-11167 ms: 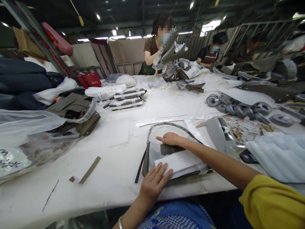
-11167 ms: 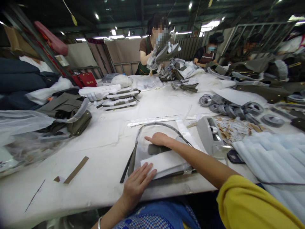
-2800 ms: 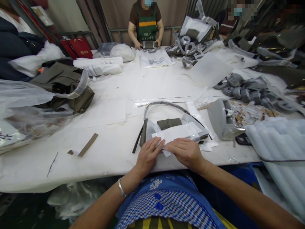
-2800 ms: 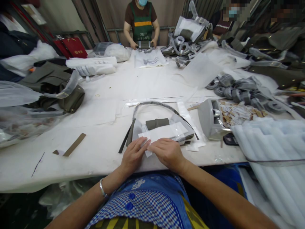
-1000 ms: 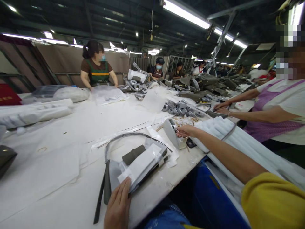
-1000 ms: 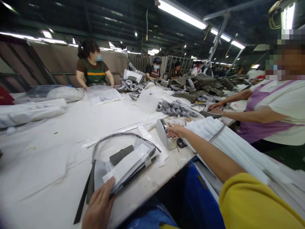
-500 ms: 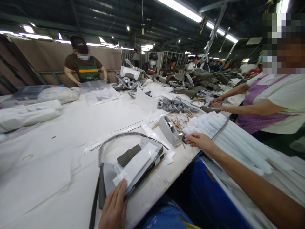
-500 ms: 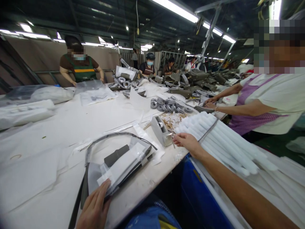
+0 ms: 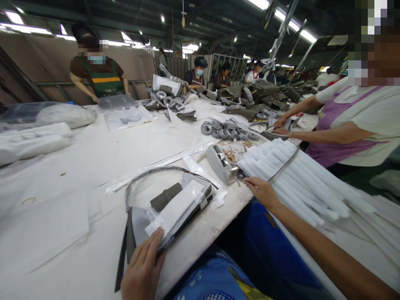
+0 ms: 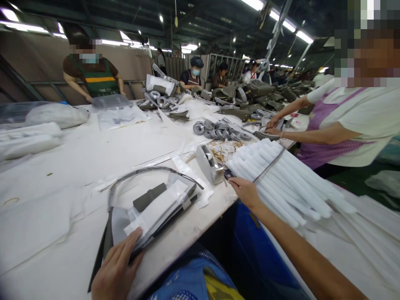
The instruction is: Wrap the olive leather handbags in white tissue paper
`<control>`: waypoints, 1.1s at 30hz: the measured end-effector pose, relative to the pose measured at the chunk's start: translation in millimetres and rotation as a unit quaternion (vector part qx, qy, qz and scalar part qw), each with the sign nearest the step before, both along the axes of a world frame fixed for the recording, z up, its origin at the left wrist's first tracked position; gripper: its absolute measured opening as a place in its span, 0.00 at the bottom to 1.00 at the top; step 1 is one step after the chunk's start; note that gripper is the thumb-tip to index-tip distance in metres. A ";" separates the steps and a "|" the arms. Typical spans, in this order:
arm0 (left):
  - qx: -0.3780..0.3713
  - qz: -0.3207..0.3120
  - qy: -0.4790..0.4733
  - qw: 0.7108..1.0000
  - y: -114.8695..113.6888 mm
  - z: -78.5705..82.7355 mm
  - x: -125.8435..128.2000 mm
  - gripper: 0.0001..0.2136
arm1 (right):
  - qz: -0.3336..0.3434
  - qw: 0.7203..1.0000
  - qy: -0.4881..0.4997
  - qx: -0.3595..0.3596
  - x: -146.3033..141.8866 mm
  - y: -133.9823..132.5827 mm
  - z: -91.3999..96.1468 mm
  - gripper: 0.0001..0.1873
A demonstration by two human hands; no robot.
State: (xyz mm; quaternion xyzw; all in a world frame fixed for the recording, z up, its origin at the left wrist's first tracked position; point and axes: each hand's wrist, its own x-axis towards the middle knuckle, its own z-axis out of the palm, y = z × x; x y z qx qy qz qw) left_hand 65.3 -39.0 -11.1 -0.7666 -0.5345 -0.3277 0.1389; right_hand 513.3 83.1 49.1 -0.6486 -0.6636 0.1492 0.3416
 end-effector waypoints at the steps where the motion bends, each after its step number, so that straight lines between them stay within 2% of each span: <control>1: -0.004 0.000 -0.003 1.000 -0.1 -0.1 -0.3 0.22 | 0.029 0.999 -0.024 0.004 1.4 -5.0 7.2 0.10; 3: -0.010 -0.002 -0.010 1.000 -0.5 -0.2 -0.3 0.21 | 0.113 0.988 -0.100 0.021 -1.1 -13.8 23.2 0.10; 4: -0.013 -0.003 -0.013 1.000 -0.8 -0.2 0.0 0.21 | 0.166 0.974 -0.151 0.038 -5.9 -17.0 31.6 0.11; 7: -0.027 -0.001 -0.022 0.999 -1.9 1.7 1.7 0.21 | 0.327 0.891 -0.298 0.105 -35.7 -20.8 55.9 0.14; 10: -0.053 -0.002 -0.036 0.998 -3.9 6.4 4.8 0.21 | 0.439 0.820 -0.341 0.138 -84.7 -17.5 75.5 0.12; 14: -0.086 0.003 -0.060 0.995 -5.6 12.4 9.7 0.22 | 0.543 0.757 -0.330 0.152 -160.2 -5.0 87.9 0.11; 18: -0.107 0.006 -0.089 0.990 -5.7 12.5 12.3 0.24 | 0.621 0.693 -0.330 0.161 -229.3 11.6 83.7 0.13; 22: -0.108 0.012 -0.111 0.988 -6.7 10.2 14.1 0.24 | 0.685 0.637 -0.322 0.144 -275.4 25.1 75.6 0.10; 27: -0.107 0.021 -0.126 0.986 -7.9 12.2 15.8 0.22 | 0.689 0.609 -0.382 0.091 -302.3 39.5 79.2 0.10; 33: -0.101 0.019 -0.130 0.986 -8.2 14.9 15.9 0.20 | 0.703 0.557 -0.442 0.002 -326.4 51.0 79.0 0.09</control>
